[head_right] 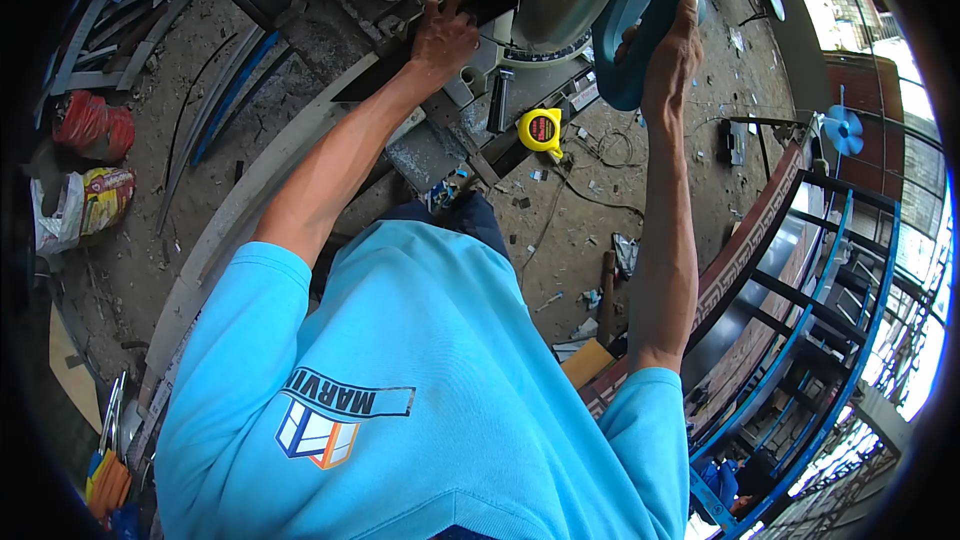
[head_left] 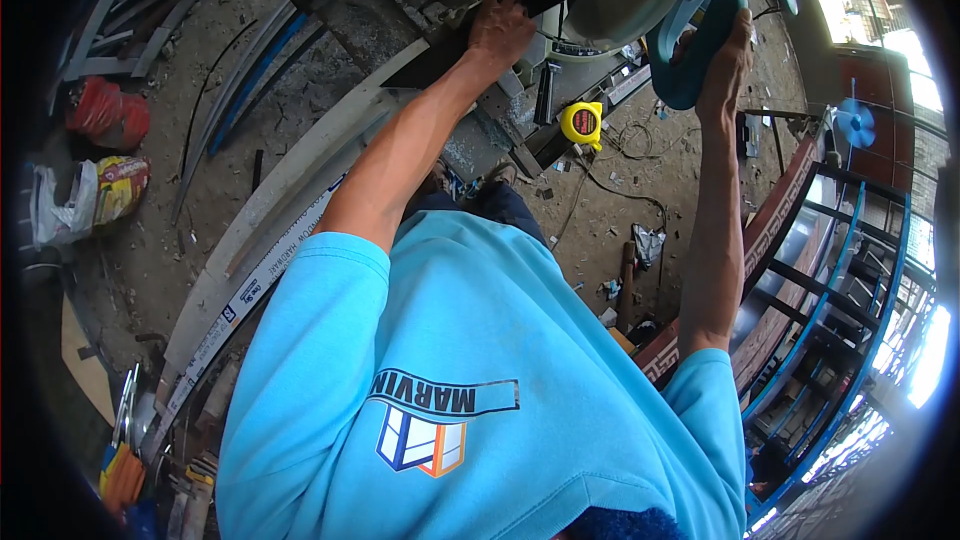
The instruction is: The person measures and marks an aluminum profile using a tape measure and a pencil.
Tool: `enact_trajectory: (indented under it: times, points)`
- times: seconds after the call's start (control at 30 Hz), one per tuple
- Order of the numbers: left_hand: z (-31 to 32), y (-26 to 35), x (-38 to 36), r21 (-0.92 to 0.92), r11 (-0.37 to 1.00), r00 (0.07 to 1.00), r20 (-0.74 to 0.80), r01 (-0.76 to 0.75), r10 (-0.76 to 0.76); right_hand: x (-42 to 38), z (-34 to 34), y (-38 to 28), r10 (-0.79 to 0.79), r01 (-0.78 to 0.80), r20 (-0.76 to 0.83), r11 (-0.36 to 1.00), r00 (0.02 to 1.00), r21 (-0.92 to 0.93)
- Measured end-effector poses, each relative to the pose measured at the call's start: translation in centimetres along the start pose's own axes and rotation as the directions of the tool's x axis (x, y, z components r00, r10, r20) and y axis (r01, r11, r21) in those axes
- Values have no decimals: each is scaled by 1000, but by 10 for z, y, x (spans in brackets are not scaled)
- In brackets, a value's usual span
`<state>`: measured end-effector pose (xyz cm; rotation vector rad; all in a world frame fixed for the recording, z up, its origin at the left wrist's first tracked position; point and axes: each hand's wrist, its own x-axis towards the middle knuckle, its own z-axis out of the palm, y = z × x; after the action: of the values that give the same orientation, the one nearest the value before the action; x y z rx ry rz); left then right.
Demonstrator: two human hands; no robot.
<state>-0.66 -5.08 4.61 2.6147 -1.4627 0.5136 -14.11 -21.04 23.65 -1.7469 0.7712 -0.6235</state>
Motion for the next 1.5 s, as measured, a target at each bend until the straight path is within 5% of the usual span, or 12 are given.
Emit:
enact_trajectory:
  times: [0.4,1.5]
  points:
    - [-6,-1,1,-51,999,995,100,-6,11,-1,-1,7,3,-3,-12,1000,1000,25]
    - [-4,-2,0,-50,999,998,58,-12,15,-18,13,48,-107,111,-101,993,989,38]
